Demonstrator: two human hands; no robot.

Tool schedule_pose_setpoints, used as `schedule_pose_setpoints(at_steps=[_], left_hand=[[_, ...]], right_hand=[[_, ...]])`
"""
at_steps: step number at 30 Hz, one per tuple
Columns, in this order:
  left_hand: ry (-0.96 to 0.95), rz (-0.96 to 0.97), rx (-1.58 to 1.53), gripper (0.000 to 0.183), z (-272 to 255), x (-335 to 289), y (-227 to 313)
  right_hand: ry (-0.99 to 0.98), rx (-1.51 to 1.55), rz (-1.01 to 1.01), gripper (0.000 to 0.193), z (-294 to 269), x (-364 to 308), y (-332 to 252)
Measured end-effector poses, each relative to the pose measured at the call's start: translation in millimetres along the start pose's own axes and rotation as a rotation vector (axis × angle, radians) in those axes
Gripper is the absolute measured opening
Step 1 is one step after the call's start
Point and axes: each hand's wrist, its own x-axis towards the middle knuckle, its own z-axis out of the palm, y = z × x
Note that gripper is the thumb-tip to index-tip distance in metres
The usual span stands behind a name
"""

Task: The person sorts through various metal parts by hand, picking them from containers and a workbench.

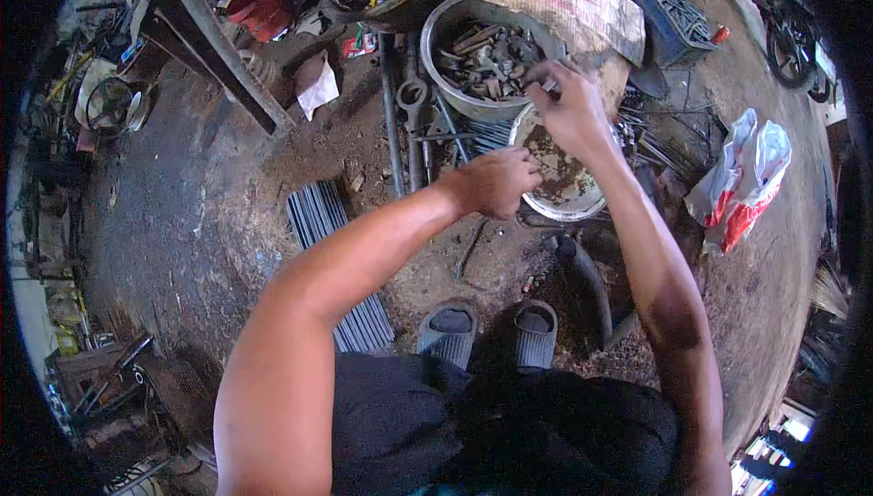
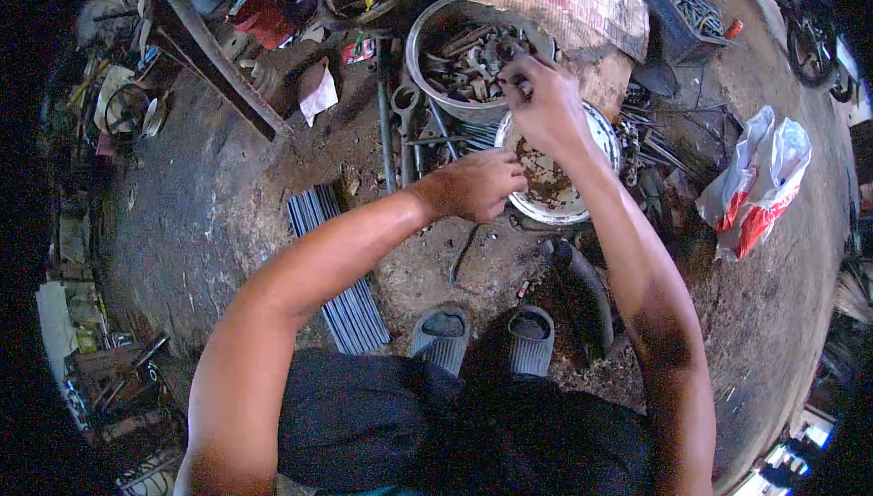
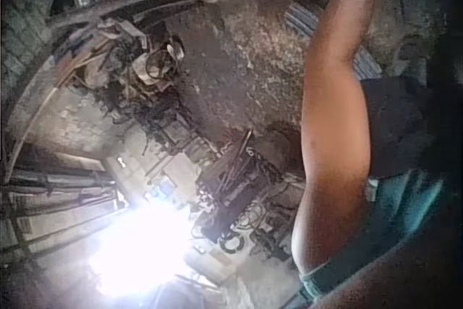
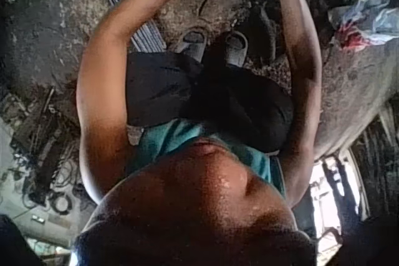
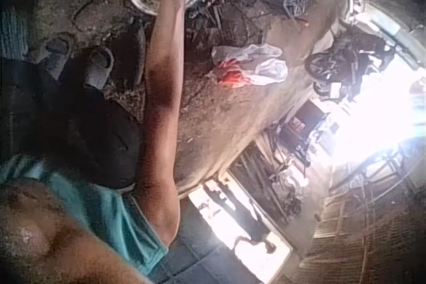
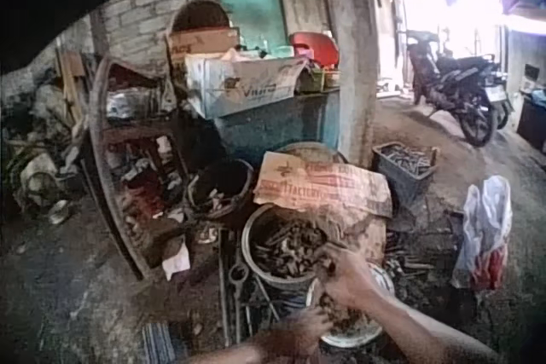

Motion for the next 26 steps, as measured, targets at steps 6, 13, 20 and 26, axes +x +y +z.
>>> schedule_pose_setpoints(at_steps=[6,13,20,26], left_hand=[[0.259,-0.464,-0.027,0.036,-16,-1,5],[-0.026,-0.928,-0.43,0.049,9,4,-6],[0.151,-0.805,-0.448,0.033,14,8,0],[0.305,-0.843,-0.629,0.041,-16,-5,35]], right_hand=[[0.063,-0.153,0.355,0.015,-13,-56,74],[-0.068,-0.639,0.725,0.04,-39,-96,102],[-0.091,-0.309,0.716,0.036,-46,-116,156],[-0.329,0.48,0.7,0.032,-105,-97,161]])
